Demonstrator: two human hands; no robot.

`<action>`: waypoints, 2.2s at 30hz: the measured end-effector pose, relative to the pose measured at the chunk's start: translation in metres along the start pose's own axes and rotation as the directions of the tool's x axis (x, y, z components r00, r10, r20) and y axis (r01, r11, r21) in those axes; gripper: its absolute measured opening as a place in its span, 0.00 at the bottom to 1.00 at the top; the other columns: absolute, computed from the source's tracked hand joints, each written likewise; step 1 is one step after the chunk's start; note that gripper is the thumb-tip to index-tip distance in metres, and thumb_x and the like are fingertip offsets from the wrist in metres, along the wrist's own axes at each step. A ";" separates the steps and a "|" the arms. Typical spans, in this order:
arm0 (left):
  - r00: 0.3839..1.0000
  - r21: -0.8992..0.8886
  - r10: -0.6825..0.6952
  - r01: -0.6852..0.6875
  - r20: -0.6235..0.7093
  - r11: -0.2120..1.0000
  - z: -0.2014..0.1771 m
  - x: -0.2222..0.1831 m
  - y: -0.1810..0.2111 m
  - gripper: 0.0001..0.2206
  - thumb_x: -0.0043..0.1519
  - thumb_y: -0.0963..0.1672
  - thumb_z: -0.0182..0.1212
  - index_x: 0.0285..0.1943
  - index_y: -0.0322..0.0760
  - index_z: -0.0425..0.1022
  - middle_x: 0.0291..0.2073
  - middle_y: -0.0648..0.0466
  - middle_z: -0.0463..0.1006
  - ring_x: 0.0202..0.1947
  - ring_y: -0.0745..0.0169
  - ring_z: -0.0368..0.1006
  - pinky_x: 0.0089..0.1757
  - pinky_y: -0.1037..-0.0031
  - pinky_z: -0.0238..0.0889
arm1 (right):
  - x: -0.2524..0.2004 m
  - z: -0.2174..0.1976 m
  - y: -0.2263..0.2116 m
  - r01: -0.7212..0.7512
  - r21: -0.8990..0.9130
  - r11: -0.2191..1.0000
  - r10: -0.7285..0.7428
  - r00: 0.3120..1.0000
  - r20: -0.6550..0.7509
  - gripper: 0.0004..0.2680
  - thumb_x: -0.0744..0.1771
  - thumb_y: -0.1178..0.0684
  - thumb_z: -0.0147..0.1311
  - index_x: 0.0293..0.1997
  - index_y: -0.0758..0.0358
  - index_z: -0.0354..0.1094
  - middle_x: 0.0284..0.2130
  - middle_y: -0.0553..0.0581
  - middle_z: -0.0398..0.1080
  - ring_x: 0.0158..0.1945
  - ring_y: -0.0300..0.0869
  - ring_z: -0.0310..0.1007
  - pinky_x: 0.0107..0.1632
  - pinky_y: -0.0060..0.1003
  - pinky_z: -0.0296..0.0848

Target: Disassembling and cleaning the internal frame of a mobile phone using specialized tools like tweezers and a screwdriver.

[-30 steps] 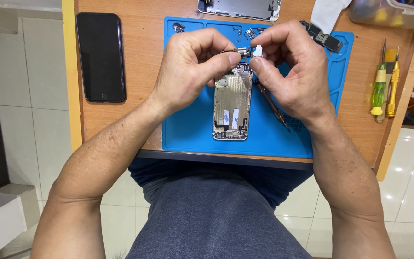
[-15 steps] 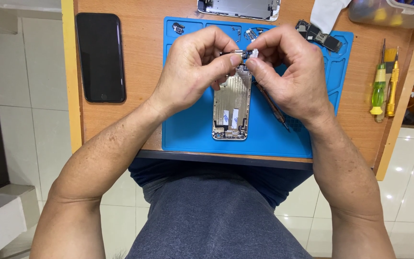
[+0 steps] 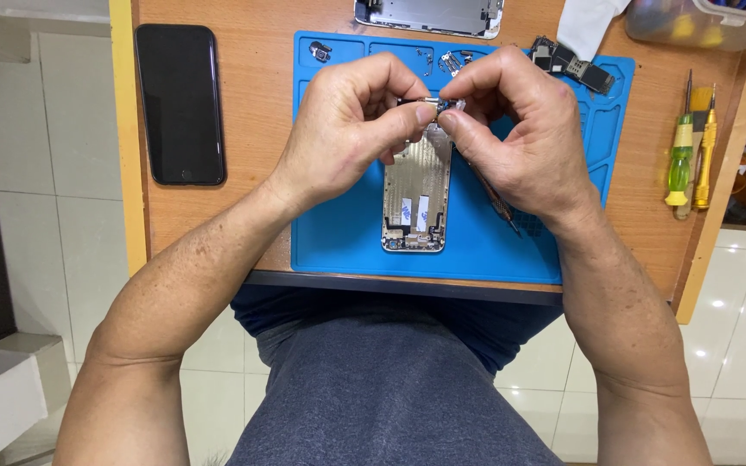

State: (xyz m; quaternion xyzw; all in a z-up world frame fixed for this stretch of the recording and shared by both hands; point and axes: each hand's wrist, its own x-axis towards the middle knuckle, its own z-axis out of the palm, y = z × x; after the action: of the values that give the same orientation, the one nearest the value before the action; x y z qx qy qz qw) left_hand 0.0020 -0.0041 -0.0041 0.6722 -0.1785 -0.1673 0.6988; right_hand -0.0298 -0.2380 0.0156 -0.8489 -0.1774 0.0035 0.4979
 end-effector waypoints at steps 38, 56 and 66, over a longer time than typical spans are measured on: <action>0.969 0.104 0.226 -0.215 -0.104 0.971 -0.004 -0.005 0.011 0.11 0.81 0.46 0.60 0.60 0.31 0.78 0.44 0.52 0.79 0.39 0.66 0.75 0.38 0.78 0.73 | -0.024 -0.098 0.045 0.143 -0.225 0.964 -0.189 0.962 -0.196 0.03 0.82 0.67 0.64 0.58 0.79 0.76 0.52 0.70 0.77 0.54 0.55 0.76 0.59 0.49 0.77; 0.980 0.142 0.185 -0.174 -0.075 0.975 -0.006 -0.007 0.009 0.09 0.81 0.43 0.62 0.60 0.28 0.79 0.44 0.52 0.79 0.40 0.67 0.74 0.42 0.78 0.72 | -0.021 -0.107 0.057 -0.087 -0.364 0.927 0.078 0.996 -0.039 0.02 0.83 0.63 0.65 0.61 0.71 0.78 0.51 0.62 0.79 0.51 0.47 0.78 0.53 0.41 0.79; 0.979 0.145 0.188 -0.176 -0.073 0.974 -0.006 -0.008 0.010 0.08 0.81 0.42 0.62 0.60 0.28 0.79 0.44 0.51 0.80 0.41 0.66 0.75 0.43 0.77 0.73 | -0.017 -0.097 0.061 -0.173 -0.404 0.898 0.169 0.985 -0.045 0.03 0.83 0.58 0.63 0.58 0.66 0.77 0.49 0.58 0.79 0.50 0.46 0.79 0.50 0.42 0.79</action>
State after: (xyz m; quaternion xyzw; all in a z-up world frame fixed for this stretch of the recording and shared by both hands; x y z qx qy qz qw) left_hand -0.0022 0.0051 0.0051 0.7063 -0.2200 -0.0604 0.6701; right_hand -0.0096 -0.3515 0.0103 -0.9461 -0.0968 0.0063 0.3090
